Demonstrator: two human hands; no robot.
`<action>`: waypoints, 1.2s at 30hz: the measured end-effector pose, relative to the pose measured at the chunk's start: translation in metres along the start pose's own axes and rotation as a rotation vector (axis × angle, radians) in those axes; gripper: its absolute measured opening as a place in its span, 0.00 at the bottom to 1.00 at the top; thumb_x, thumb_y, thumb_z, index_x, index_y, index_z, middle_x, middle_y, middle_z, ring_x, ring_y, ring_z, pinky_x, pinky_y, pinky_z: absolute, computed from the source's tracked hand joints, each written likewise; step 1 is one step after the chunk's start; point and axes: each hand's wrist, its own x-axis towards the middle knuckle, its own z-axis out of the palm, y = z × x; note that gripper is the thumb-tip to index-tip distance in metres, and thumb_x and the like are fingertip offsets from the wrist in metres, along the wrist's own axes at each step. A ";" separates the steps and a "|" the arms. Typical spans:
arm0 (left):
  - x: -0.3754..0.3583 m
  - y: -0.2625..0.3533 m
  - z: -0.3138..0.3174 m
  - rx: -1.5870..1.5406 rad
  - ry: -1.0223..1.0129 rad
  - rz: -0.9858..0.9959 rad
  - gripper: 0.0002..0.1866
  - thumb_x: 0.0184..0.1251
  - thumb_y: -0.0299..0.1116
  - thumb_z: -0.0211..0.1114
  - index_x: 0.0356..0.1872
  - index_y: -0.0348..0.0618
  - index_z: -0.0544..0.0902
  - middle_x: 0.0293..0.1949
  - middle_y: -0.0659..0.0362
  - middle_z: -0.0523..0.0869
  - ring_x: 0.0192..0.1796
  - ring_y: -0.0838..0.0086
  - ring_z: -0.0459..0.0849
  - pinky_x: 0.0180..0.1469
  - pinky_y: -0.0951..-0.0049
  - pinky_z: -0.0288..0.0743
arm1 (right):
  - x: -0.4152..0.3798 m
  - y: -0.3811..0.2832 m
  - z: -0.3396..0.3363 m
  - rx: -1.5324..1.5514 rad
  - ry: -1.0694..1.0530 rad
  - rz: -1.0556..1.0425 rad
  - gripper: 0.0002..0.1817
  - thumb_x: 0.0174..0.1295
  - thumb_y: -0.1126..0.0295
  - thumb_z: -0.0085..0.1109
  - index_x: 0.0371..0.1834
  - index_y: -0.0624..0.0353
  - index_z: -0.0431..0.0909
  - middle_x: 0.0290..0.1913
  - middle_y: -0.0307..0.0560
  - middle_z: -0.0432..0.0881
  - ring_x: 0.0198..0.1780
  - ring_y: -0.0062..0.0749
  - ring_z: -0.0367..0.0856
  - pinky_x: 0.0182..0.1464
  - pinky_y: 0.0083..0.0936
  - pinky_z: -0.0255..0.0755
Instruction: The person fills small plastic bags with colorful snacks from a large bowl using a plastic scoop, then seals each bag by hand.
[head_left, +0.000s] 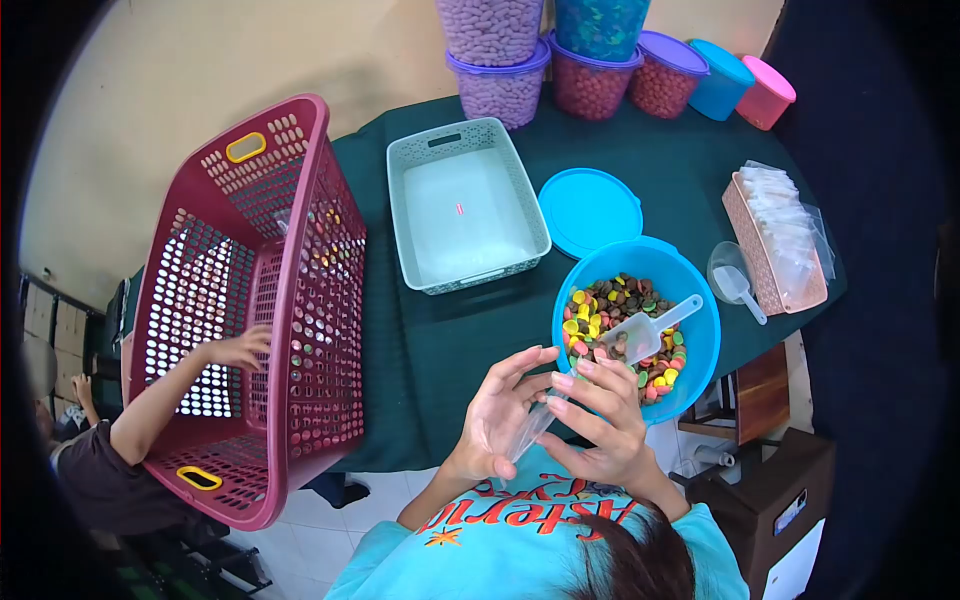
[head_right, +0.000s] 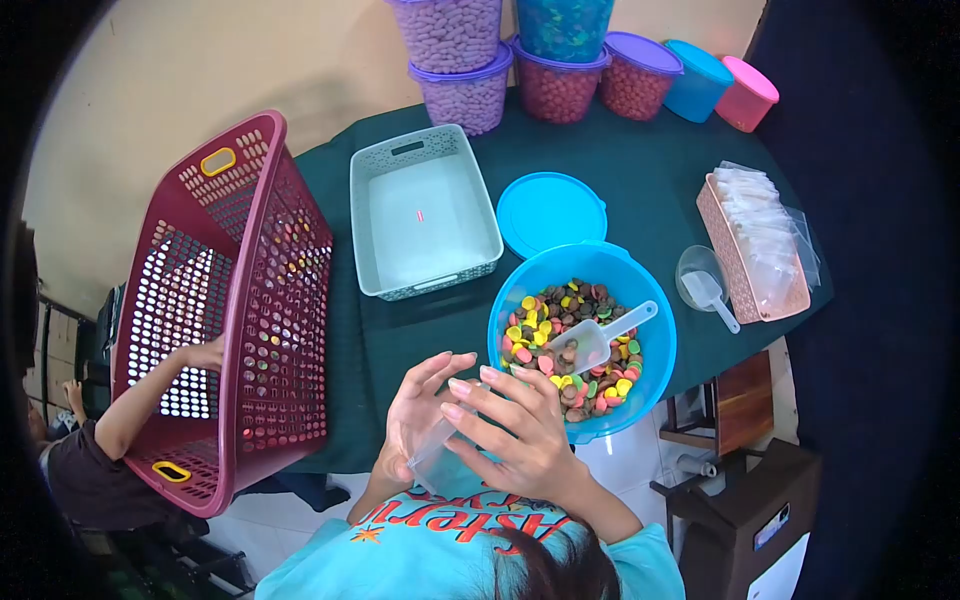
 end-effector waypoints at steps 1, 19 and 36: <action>0.000 0.000 -0.001 -0.006 -0.002 -0.004 0.59 0.26 0.51 0.77 0.61 0.37 0.52 0.62 0.48 0.56 0.59 0.62 0.63 0.59 0.64 0.56 | -0.001 0.000 0.000 -0.006 -0.001 0.005 0.26 0.39 0.69 0.67 0.46 0.50 0.73 0.51 0.37 0.72 0.54 0.34 0.67 0.55 0.37 0.57; 0.010 0.011 -0.013 0.700 -0.252 0.119 0.53 0.24 0.48 0.77 0.57 0.34 0.62 0.59 0.45 0.60 0.58 0.62 0.62 0.56 0.67 0.56 | -0.003 0.007 -0.027 -0.106 -0.254 -0.077 0.10 0.37 0.68 0.67 0.24 0.48 0.76 0.32 0.26 0.77 0.39 0.23 0.70 0.49 0.32 0.54; -0.021 -0.008 0.016 1.044 0.404 0.344 0.05 0.40 0.20 0.65 0.22 0.39 0.80 0.24 0.58 0.82 0.30 0.76 0.78 0.34 0.77 0.68 | 0.001 0.084 -0.108 0.220 -0.135 0.290 0.05 0.41 0.76 0.61 0.25 0.60 0.79 0.29 0.43 0.81 0.33 0.26 0.68 0.41 0.24 0.58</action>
